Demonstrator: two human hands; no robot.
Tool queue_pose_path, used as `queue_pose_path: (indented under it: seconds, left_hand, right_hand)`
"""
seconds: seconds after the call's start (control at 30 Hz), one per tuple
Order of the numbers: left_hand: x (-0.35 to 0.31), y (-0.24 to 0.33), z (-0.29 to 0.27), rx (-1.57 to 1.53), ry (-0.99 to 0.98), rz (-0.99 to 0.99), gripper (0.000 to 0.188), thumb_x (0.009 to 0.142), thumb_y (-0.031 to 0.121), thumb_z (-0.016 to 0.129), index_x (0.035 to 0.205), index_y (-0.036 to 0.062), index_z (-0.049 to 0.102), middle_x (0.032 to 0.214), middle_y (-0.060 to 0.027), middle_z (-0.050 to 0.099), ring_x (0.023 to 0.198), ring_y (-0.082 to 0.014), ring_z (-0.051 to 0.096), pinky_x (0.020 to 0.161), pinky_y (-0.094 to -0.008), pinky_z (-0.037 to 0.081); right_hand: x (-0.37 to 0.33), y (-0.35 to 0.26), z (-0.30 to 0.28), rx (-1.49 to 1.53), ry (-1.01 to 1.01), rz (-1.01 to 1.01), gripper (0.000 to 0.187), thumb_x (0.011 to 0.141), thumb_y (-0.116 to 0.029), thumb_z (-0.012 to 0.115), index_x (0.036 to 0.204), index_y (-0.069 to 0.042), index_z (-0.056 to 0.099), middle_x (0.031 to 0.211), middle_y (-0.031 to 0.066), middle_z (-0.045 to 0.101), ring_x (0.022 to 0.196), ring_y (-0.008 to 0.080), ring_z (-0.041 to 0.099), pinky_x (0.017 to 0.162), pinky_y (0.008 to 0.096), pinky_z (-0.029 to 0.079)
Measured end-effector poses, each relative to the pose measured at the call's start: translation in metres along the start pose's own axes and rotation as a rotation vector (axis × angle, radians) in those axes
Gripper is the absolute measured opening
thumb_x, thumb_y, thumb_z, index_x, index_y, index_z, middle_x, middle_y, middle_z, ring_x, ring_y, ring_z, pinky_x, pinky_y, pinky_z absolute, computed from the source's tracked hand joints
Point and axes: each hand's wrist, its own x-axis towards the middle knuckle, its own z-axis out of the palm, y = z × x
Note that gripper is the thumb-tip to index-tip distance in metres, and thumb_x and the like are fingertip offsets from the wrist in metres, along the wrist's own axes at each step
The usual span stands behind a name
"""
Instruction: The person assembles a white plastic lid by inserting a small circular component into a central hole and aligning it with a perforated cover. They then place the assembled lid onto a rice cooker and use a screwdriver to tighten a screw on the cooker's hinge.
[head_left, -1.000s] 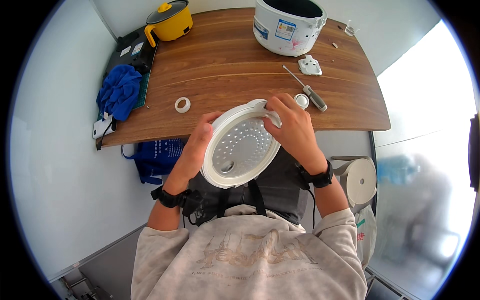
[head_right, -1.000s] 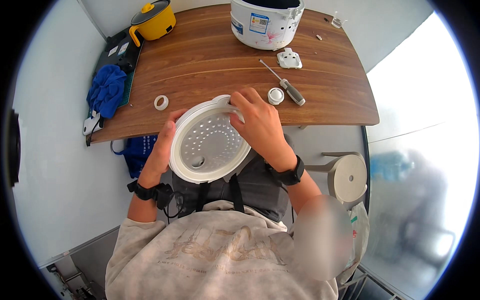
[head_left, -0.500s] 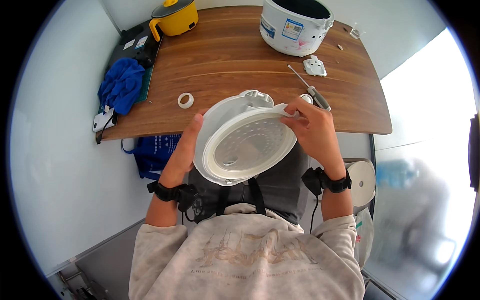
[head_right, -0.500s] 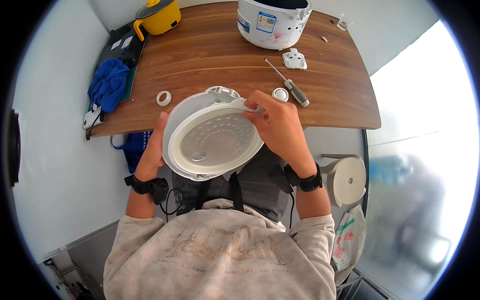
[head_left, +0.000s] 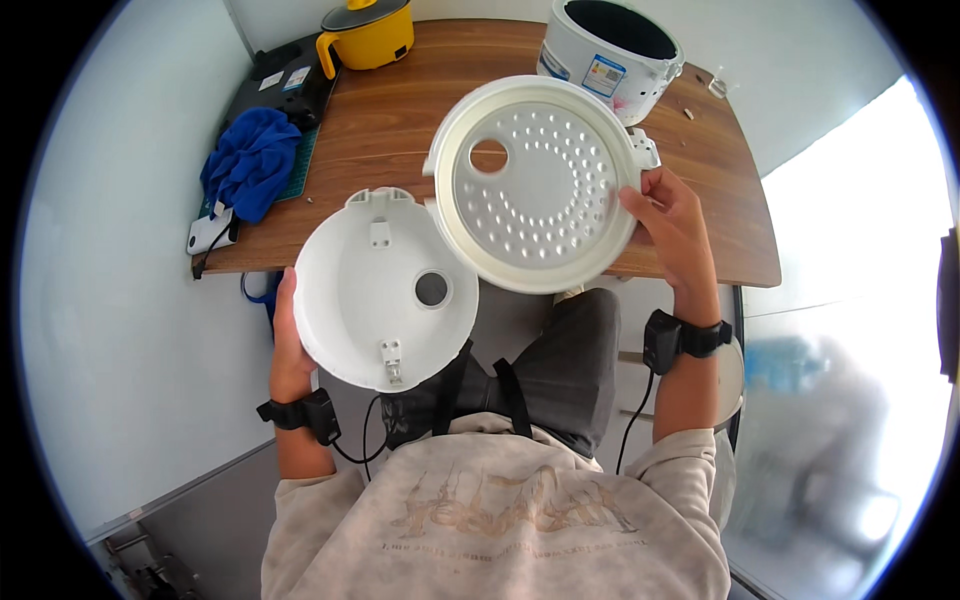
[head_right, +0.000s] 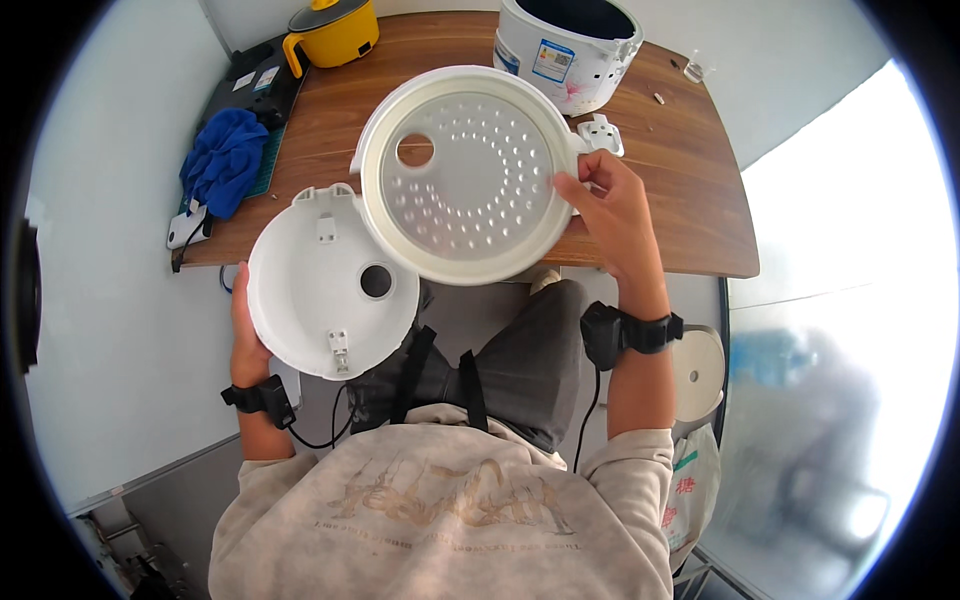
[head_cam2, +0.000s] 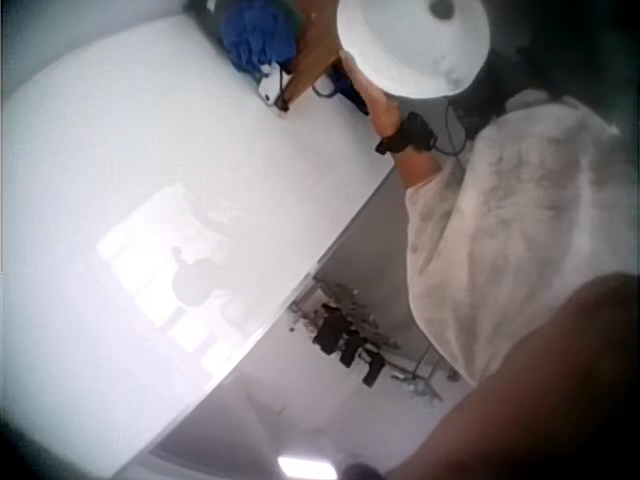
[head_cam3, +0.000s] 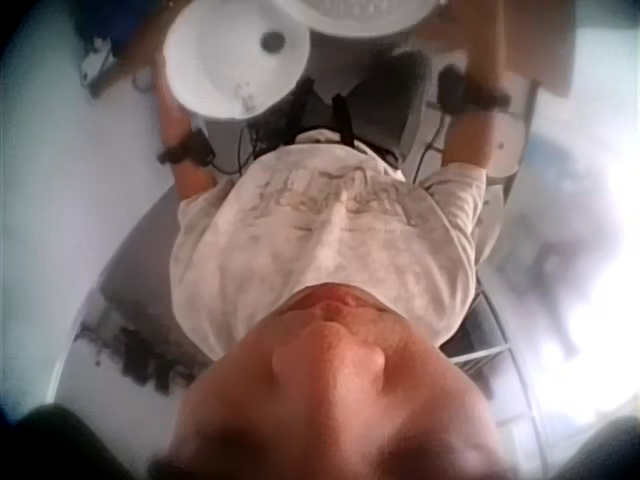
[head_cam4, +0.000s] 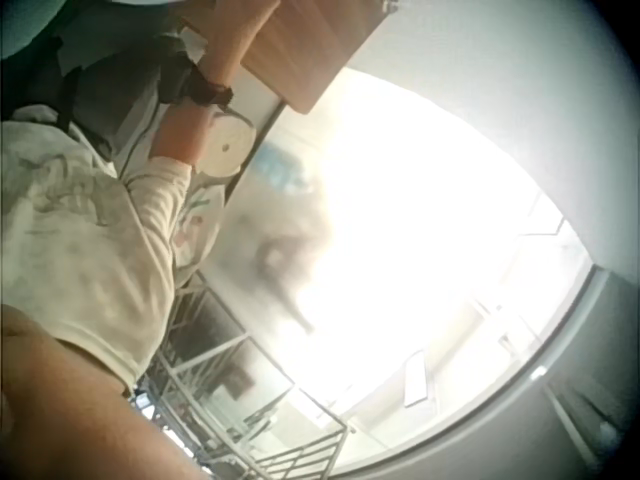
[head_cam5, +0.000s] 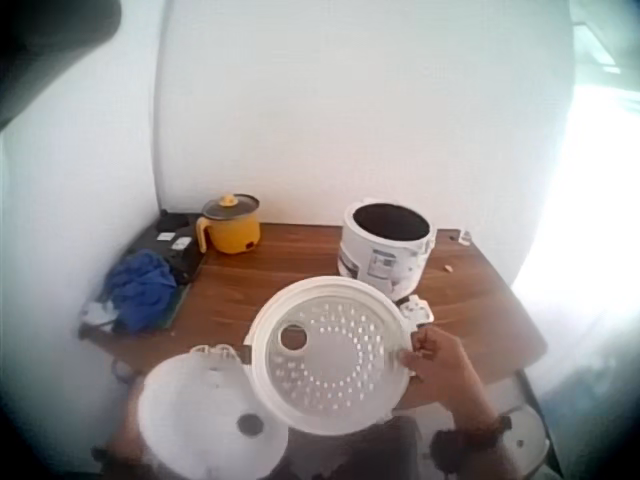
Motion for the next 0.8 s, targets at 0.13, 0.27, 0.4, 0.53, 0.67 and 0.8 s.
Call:
queue_pose_path:
  seconds: [0.13,0.27,0.4,0.53,0.67,0.8]
  left_hand:
    - [-0.02,-0.001,-0.012,0.004,0.14,0.01,0.066,0.103,0.05,0.045,0.145,-0.0002,0.048,0.136,-0.0175,0.061,0.12,-0.0281,0.063,0.101,-0.0394,0.051]
    - [-0.021,-0.01,-0.013,-0.024,0.112,-0.057,0.066,0.102,0.05,0.047,0.144,0.0,0.049,0.136,-0.0164,0.062,0.12,-0.0278,0.063,0.102,-0.039,0.05]
    - [-0.018,-0.015,-0.004,0.029,0.028,-0.11,0.066,0.102,0.049,0.047,0.146,-0.0001,0.047,0.139,-0.0159,0.06,0.123,-0.0262,0.061,0.103,-0.0376,0.049]
    - [-0.013,-0.018,0.006,0.002,-0.008,-0.11,0.066,0.103,0.048,0.045,0.147,-0.0003,0.046,0.14,-0.0156,0.059,0.124,-0.0252,0.061,0.104,-0.037,0.048]
    - [-0.01,-0.022,0.006,-0.021,-0.017,-0.127,0.065,0.102,0.048,0.046,0.146,-0.0003,0.047,0.138,-0.0154,0.061,0.122,-0.0249,0.061,0.103,-0.0371,0.048]
    - [-0.01,-0.022,0.009,-0.008,-0.021,-0.13,0.064,0.101,0.047,0.047,0.144,-0.0004,0.049,0.135,-0.0158,0.062,0.12,-0.0253,0.062,0.102,-0.037,0.048]
  right_hand:
    - [0.041,0.028,0.029,0.162,-0.045,0.061,0.018,0.093,-0.009,0.071,0.095,-0.002,0.055,0.091,0.0031,0.061,0.081,0.0105,0.065,0.072,0.0312,0.063]
    - [0.075,0.047,0.068,0.275,-0.039,0.121,0.019,0.093,-0.009,0.071,0.094,-0.002,0.054,0.091,0.0049,0.058,0.082,0.0149,0.066,0.076,0.0368,0.065]
    - [0.101,0.068,0.09,0.317,-0.022,0.144,0.02,0.093,-0.008,0.071,0.09,-0.003,0.051,0.093,0.0057,0.056,0.082,0.0174,0.066,0.076,0.0401,0.066]
    - [0.108,0.079,0.099,0.263,0.019,0.15,0.023,0.093,-0.008,0.072,0.088,-0.004,0.05,0.091,0.0054,0.055,0.081,0.0171,0.065,0.076,0.0412,0.066]
    - [0.107,0.086,0.099,0.236,0.043,0.154,0.021,0.094,-0.011,0.071,0.09,-0.002,0.052,0.089,0.0048,0.054,0.081,0.0169,0.064,0.078,0.0391,0.066]
    - [0.103,0.094,0.093,0.216,0.071,0.156,0.023,0.096,-0.012,0.066,0.108,0.006,0.058,0.1,0.0097,0.061,0.085,0.0198,0.067,0.08,0.0357,0.064]
